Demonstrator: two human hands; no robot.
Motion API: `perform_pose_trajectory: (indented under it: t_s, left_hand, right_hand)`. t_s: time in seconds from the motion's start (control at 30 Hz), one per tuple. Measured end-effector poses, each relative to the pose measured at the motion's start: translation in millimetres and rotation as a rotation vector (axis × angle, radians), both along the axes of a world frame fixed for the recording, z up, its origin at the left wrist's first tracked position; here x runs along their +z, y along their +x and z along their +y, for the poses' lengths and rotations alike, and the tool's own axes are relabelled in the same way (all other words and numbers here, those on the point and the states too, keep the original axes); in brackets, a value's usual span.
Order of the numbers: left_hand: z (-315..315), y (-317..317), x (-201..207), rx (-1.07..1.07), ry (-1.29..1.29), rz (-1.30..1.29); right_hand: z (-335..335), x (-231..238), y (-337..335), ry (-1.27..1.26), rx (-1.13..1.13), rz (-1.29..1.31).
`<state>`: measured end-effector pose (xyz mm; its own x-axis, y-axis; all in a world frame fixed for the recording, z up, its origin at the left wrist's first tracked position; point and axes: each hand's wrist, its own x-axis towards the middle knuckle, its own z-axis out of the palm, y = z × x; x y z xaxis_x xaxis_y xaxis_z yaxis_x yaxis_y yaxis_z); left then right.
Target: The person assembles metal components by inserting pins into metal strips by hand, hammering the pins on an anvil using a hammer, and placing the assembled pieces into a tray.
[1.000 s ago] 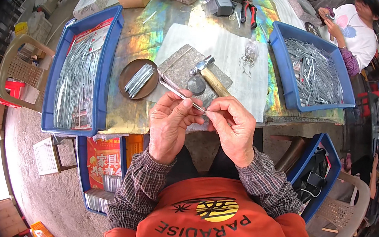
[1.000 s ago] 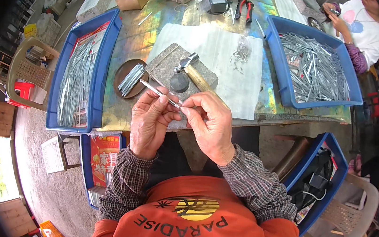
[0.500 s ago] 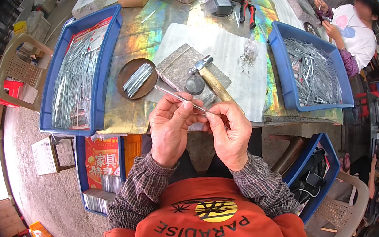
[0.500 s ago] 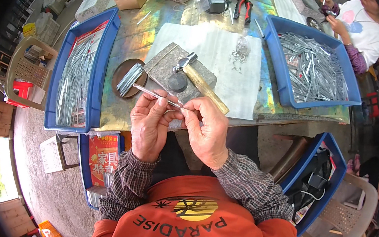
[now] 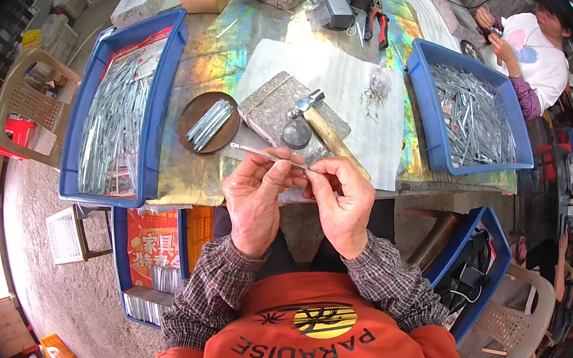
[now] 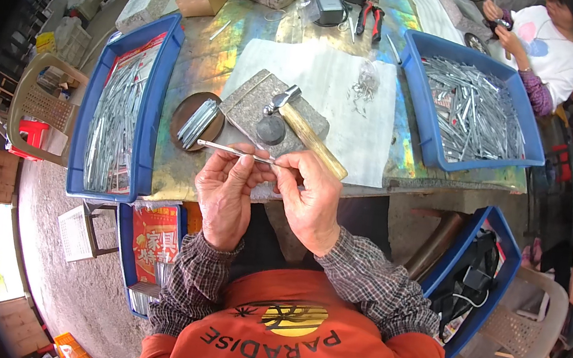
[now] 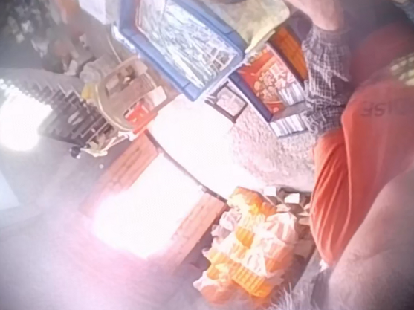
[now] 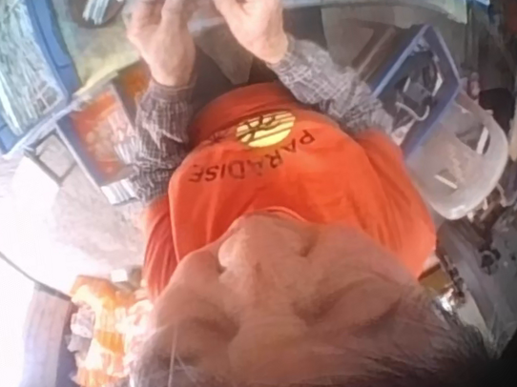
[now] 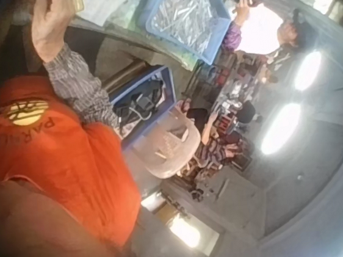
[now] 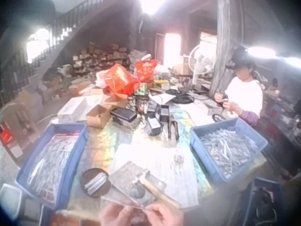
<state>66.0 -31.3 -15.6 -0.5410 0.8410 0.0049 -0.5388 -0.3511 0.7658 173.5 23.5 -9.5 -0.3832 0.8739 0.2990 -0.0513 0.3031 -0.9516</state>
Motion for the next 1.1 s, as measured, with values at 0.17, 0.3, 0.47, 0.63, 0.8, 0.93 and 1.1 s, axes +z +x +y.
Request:
perform_pose_trajectory:
  t_s: [0.17, 0.3, 0.47, 0.63, 0.8, 0.93, 1.1]
  left_hand:
    - [3, -5, -2, -0.005, -0.012, -0.019]
    - [10, -13, 3, -0.033, 0.000, 0.010]
    - [27, -34, 4, 0.038, -0.039, 0.270]
    - [41, -40, -2, 0.102, -0.062, 0.443]
    - [44, -37, -5, 0.195, -0.154, 0.643]
    - [44, -36, -5, 0.216, -0.148, 0.680]
    - [43, -37, -4, 0.210, -0.180, 0.769]
  right_hand:
    - [8, -3, 1, 0.143, 0.004, -0.103]
    - [12, 3, 3, 0.240, 0.003, -0.119]
    - [17, 11, 10, 0.331, -0.002, -0.160]
    - [19, 9, 15, 0.321, -0.010, -0.158]
    - [19, 9, 15, 0.293, 0.022, -0.159]
    - [20, 8, 16, 0.296, 0.027, -0.167]
    - [24, 8, 15, 0.346, 0.024, -0.190]
